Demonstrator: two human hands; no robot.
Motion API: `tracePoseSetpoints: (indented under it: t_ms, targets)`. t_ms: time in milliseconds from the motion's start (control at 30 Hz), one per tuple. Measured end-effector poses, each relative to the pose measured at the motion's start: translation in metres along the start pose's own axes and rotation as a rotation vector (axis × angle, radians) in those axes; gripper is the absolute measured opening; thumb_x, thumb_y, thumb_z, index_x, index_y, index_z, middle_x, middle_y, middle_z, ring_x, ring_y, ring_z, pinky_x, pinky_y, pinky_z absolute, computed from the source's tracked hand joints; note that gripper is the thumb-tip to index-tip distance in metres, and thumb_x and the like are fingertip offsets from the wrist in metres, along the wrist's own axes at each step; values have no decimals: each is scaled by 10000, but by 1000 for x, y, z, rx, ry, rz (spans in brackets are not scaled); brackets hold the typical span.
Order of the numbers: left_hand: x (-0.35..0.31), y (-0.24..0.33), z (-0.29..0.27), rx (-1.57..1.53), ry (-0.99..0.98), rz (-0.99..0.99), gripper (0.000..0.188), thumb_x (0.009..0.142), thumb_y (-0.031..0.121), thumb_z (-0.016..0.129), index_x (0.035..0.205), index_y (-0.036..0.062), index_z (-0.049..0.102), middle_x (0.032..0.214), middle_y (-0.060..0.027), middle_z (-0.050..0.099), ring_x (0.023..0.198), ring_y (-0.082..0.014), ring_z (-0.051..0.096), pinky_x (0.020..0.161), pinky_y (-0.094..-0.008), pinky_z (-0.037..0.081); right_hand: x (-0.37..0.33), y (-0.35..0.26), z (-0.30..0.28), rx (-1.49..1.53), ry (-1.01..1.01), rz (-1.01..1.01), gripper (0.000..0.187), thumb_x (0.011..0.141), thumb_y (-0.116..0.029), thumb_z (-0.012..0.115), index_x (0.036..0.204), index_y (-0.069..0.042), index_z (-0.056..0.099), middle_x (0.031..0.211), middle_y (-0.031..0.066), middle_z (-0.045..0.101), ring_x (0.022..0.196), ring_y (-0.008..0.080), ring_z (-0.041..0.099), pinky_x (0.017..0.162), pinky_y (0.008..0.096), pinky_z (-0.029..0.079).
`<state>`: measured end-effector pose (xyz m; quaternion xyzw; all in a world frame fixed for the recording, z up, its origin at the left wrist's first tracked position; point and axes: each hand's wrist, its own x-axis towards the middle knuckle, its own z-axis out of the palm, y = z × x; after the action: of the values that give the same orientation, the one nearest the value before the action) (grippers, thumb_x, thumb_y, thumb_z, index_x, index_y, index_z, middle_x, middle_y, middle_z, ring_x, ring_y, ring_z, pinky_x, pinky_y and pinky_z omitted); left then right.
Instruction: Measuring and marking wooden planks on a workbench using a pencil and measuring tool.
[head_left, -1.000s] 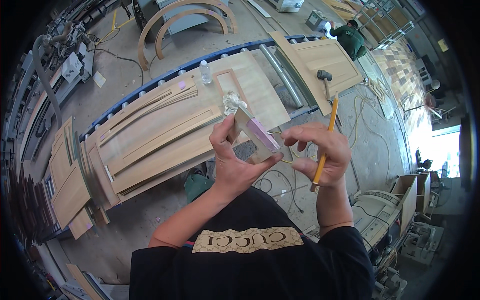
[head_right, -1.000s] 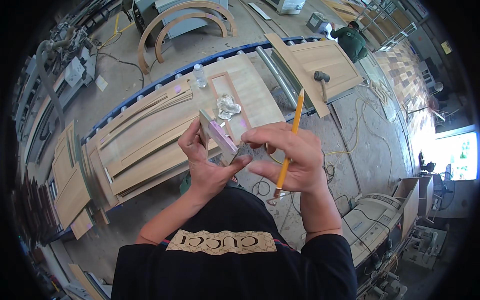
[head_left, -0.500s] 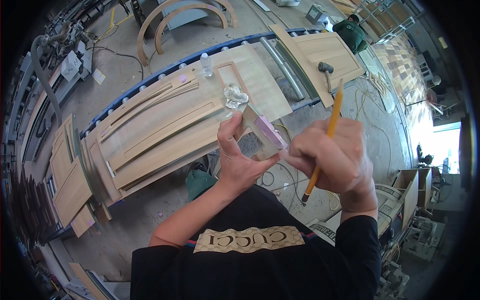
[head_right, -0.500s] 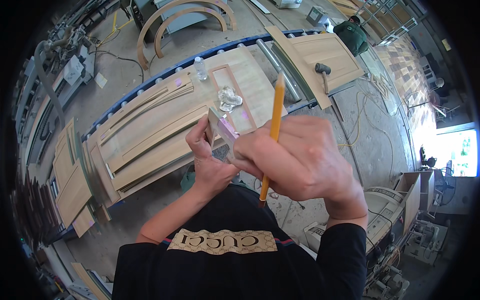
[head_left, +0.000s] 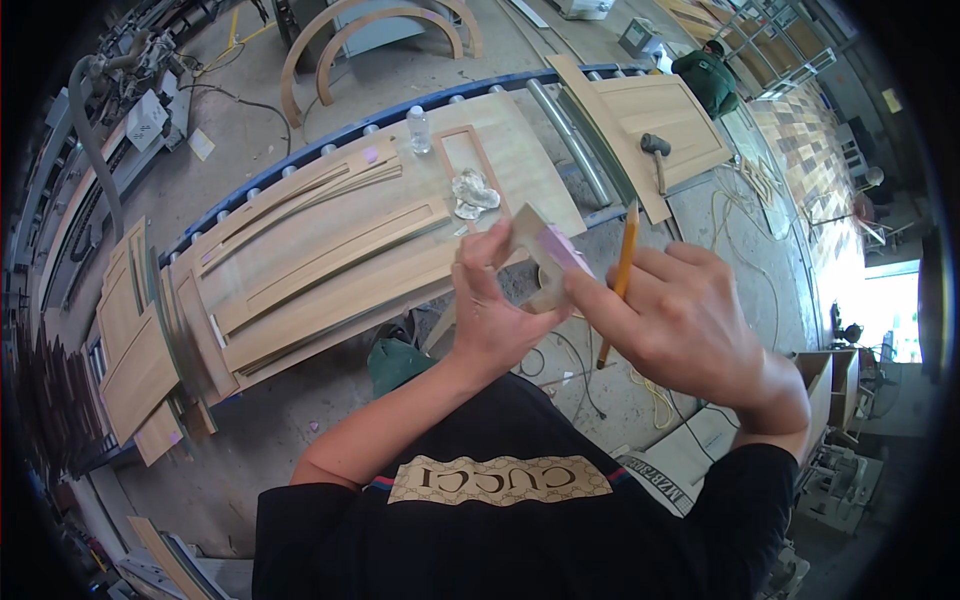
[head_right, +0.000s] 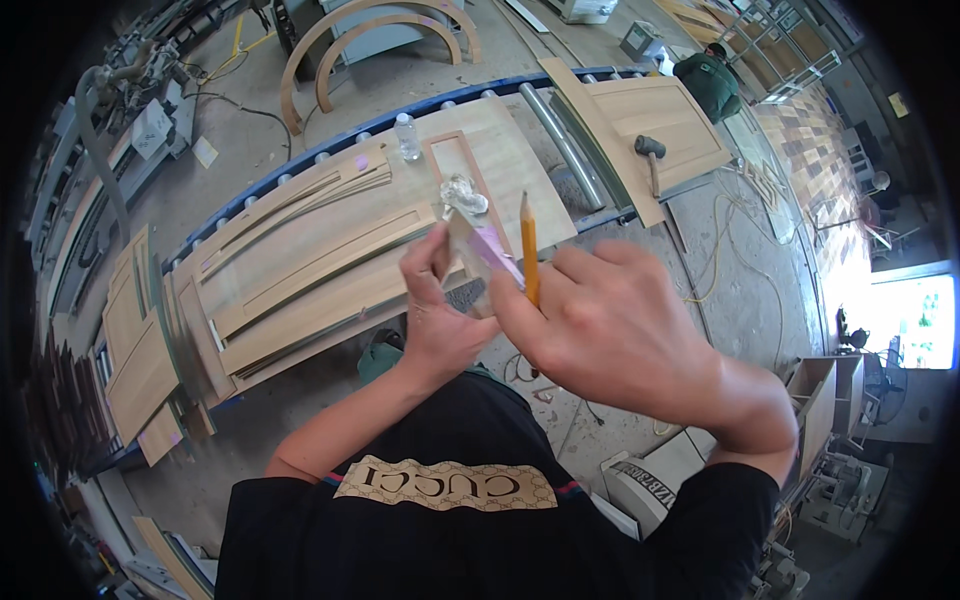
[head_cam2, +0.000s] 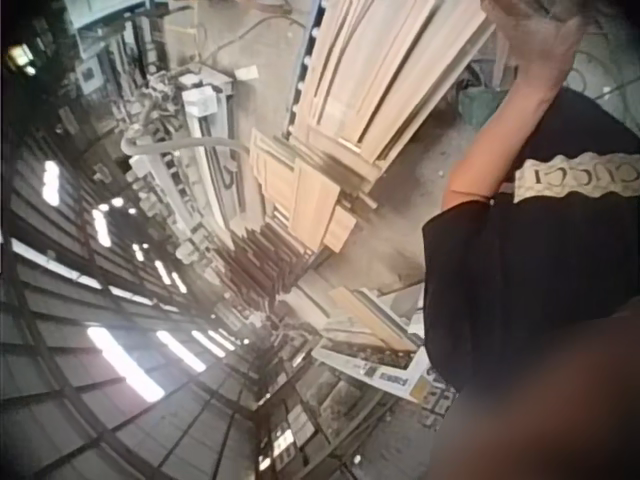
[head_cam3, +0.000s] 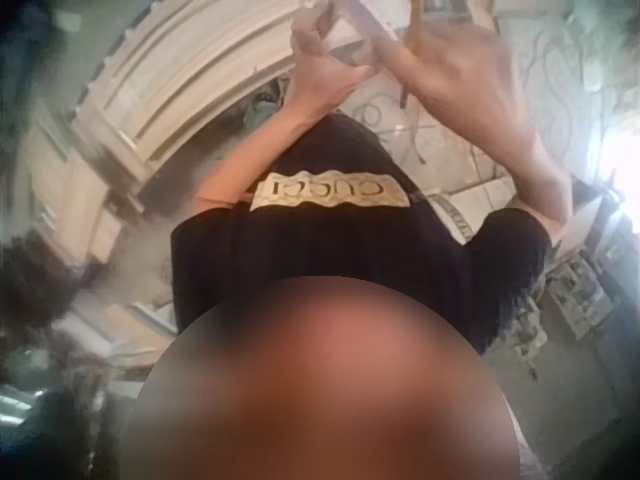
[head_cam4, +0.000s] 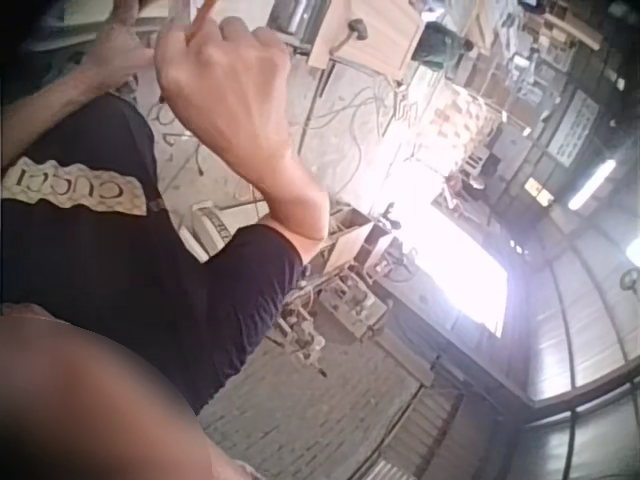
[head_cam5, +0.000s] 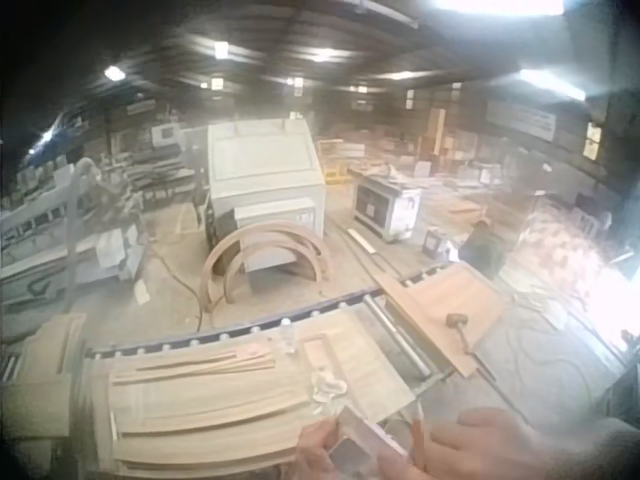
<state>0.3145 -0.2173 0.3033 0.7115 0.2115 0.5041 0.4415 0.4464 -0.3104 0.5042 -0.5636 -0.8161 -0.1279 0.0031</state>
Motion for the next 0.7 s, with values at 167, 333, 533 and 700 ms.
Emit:
tracePoseSetpoints:
  t_ms: [167,333,533,700]
  targets:
    - [-1,7,22,52,-24,-16,1117,649,215,999,1545,137,337,1231,-127,522,1171,-325,560,981,-472,465,-7,-10,-9,-110,-181,18,272,787,-108,739,1024,-12,646,716,21,616,656,181,637,585,346,459]
    - [2,9,33,99,-39,-31,1129,650,272,982,1567,174,331,1217,-109,523,1150,-320,532,973,-471,354,-4,3,-12,-164,-358,5,248,785,-103,733,948,-24,563,693,36,600,684,217,665,626,379,494]
    - [13,7,35,146,-75,-24,1154,653,289,983,1584,183,310,1232,-101,512,1172,-326,517,1010,-486,351,6,15,-14,-197,-513,-18,197,820,-98,699,930,-16,557,705,69,626,715,248,688,640,393,517]
    - [12,-3,43,107,-29,54,1078,641,332,988,1527,143,402,1177,-119,574,1075,-356,581,949,-515,424,10,22,-20,-36,-597,-3,284,840,-115,718,1019,65,589,712,123,683,675,291,720,583,413,544]
